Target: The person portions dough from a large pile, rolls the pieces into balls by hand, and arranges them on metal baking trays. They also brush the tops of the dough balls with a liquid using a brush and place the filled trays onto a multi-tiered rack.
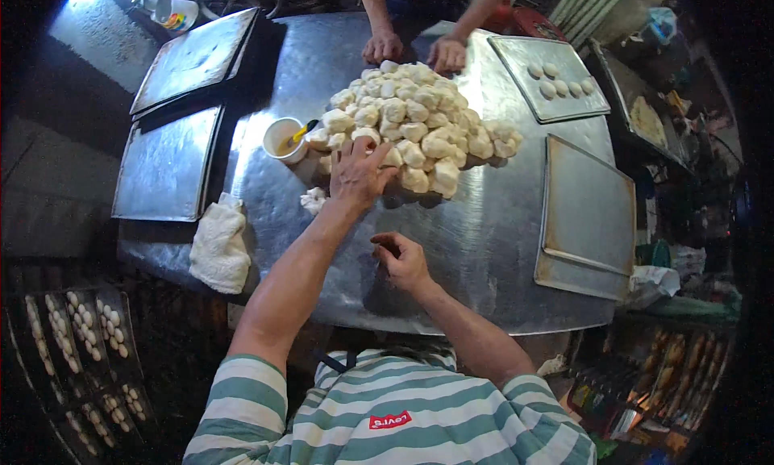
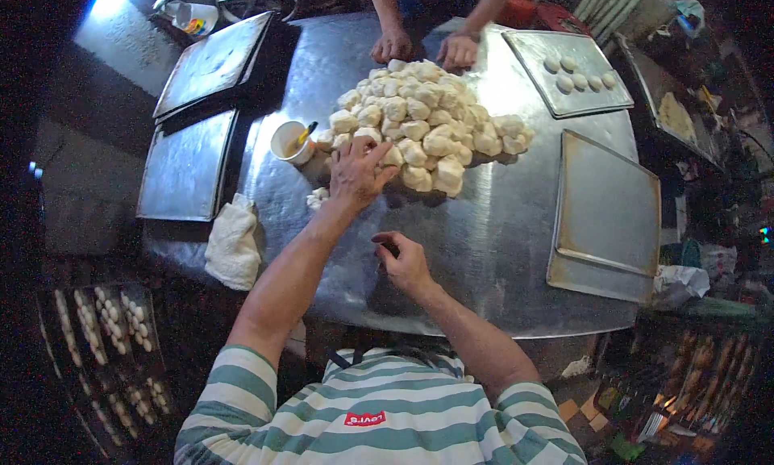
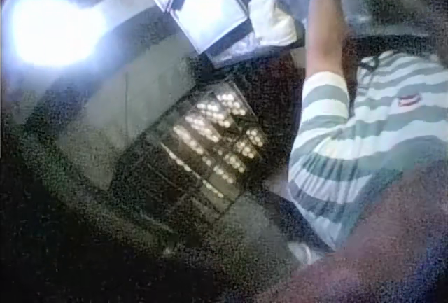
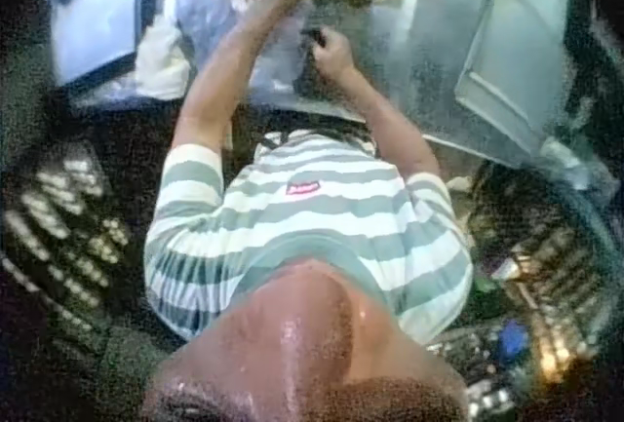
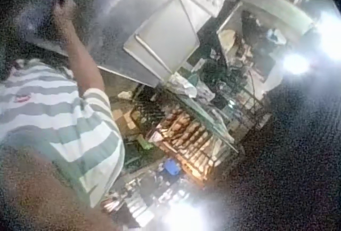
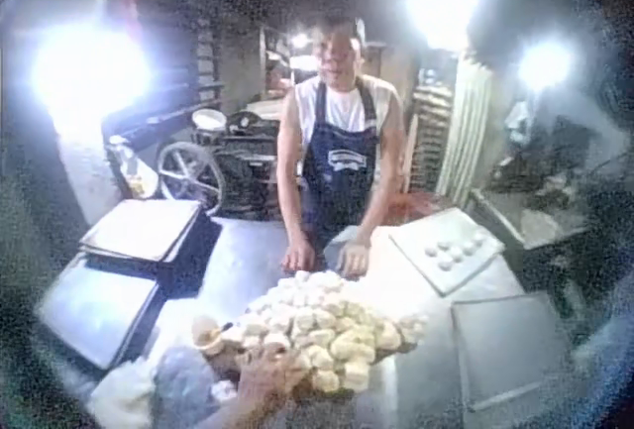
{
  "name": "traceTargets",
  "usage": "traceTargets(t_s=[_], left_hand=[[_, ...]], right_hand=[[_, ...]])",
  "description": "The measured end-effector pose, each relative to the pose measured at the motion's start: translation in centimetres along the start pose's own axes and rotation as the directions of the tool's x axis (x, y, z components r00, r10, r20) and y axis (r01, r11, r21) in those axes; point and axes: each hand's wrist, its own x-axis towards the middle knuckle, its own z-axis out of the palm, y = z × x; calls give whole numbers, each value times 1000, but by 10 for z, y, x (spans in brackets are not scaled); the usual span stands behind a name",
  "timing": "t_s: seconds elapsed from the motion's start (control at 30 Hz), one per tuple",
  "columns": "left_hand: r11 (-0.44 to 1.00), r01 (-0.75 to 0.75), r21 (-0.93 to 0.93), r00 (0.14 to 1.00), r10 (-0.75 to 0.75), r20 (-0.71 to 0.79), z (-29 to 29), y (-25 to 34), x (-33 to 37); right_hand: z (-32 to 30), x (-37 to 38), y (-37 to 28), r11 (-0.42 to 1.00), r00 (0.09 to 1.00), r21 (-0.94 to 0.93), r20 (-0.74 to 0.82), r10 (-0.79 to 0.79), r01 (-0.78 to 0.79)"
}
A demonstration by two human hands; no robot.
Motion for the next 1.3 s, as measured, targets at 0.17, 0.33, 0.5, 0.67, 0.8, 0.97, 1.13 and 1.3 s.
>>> traceTargets(t_s=[0.17, 0.33, 0.5, 0.67, 0.8, 0.97, 1.13, 1.3], left_hand=[[964, -157, -215, 980, 125, -156, 0, -10, -12], [790, 19, -613, 995, -74, -65, 15, 10, -111], [784, 183, -593, 979, -199, 39, -16, 2, -177], [942, 166, -292, 982, -133, 131, -12, 28, -209], [992, 24, -127, 980, 1, 199, 18, 81, -180], [994, -10, -113, 994, -2, -106, 84, 50, -104], [975, 155, 162, 971, -180, 158, 68, 62, -169], [992, 115, -57, 993, -115, 2, 64, 110, -151]], right_hand=[[-55, 45, -42, 853, 726, -467, -499, -473, 235], [-111, 102, -32, 792, 749, -606, -493, -442, 68], [-177, 70, -8, 908, 734, 412, -592, 333, -79], [-247, -39, 48, 906, 682, -424, -664, -306, -7], [-212, -51, 21, 476, 764, -853, -158, -626, 213], [-230, 35, 14, 459, 790, -797, 36, -612, 392], [-259, -32, 59, 308, 804, -874, 143, -577, 376], [-217, -1, 32, 395, 823, -815, 166, -543, 425]])
